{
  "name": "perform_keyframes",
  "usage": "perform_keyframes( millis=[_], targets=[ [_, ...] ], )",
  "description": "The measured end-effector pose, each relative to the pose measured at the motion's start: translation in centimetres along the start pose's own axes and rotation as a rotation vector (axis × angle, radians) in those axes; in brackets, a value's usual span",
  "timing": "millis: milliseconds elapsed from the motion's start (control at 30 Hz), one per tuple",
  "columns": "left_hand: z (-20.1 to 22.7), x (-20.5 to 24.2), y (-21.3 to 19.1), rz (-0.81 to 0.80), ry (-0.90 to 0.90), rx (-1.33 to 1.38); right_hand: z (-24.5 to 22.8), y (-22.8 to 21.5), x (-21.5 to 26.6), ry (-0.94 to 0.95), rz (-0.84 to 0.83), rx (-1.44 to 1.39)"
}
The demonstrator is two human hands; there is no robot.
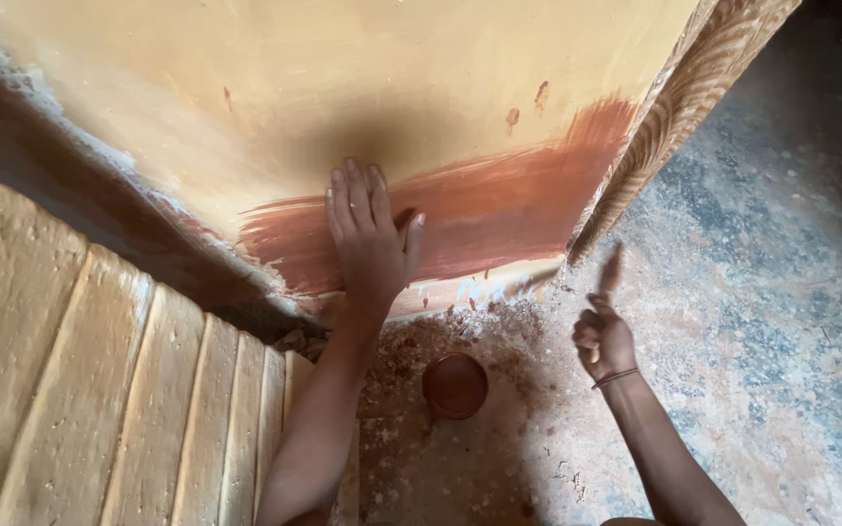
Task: The person paints a wooden surface with reddish-brown paint using a brush. They repeatedly dip the brush into a small container and apply the paint in broad strokes across the wood, gradually covering more area.
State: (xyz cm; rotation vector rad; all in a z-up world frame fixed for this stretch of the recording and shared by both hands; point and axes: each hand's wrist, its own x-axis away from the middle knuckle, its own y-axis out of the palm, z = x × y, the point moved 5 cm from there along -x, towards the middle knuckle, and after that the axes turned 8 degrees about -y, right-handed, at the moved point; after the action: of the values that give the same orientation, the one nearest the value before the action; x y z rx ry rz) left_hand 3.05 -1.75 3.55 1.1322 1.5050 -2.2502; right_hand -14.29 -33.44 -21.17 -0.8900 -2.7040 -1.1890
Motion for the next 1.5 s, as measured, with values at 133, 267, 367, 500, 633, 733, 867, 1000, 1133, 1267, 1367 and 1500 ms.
perform_keyframes(
  millis=[133,267,367,500,633,733,867,1000,1133,1267,1367,1500],
  targets=[
    [0.4,-0.2,-0.5,0.027,0.020,0.026,-1.6,0.7,-0.2,0.021,0.065,-0.129],
    [0.6,-0.1,-1.1,0.013,0.013,0.016,-0.2,5.3,1.1,0.073,-0.091,0.094],
    [0.9,-0.2,-1.7,0.020,0.013,0.030,2.0,9.3,2.7,0.151,-0.203,0.194],
    [1.1,-0.2,-2.3,0.025,0.017,0.048,3.1,11.1,4.8,0.241,-0.320,0.398],
    [1.0,-0.3,-2.3,0.017,0.015,0.054,2.3,11.6,5.8,0.245,-0.425,0.504],
    [0.9,-0.3,-2.3,0.015,0.015,0.069,0.9,12.1,5.8,0.126,-0.385,0.601],
    [0.9,-0.1,-2.1,0.011,0.014,0.071,-2.2,11.5,5.3,-0.052,-0.175,0.487],
    [0.8,-0.4,-2.2,0.047,0.036,0.053,-4.7,10.5,5.4,-0.203,-0.008,0.318],
    [1.0,-0.4,-2.8,0.036,0.036,0.037,-7.1,11.7,6.0,-0.339,-0.013,0.116],
    [1.4,-0.4,-4.0,0.032,0.035,0.092,-6.3,15.4,6.0,-0.226,-0.166,0.273],
    [1.5,-0.4,-4.6,0.046,0.038,0.112,-3.2,17.4,6.6,-0.034,-0.319,0.524],
    [1.4,-0.7,-5.0,0.063,0.051,0.117,-0.5,18.7,8.5,0.118,-0.656,0.550]
  ],
)
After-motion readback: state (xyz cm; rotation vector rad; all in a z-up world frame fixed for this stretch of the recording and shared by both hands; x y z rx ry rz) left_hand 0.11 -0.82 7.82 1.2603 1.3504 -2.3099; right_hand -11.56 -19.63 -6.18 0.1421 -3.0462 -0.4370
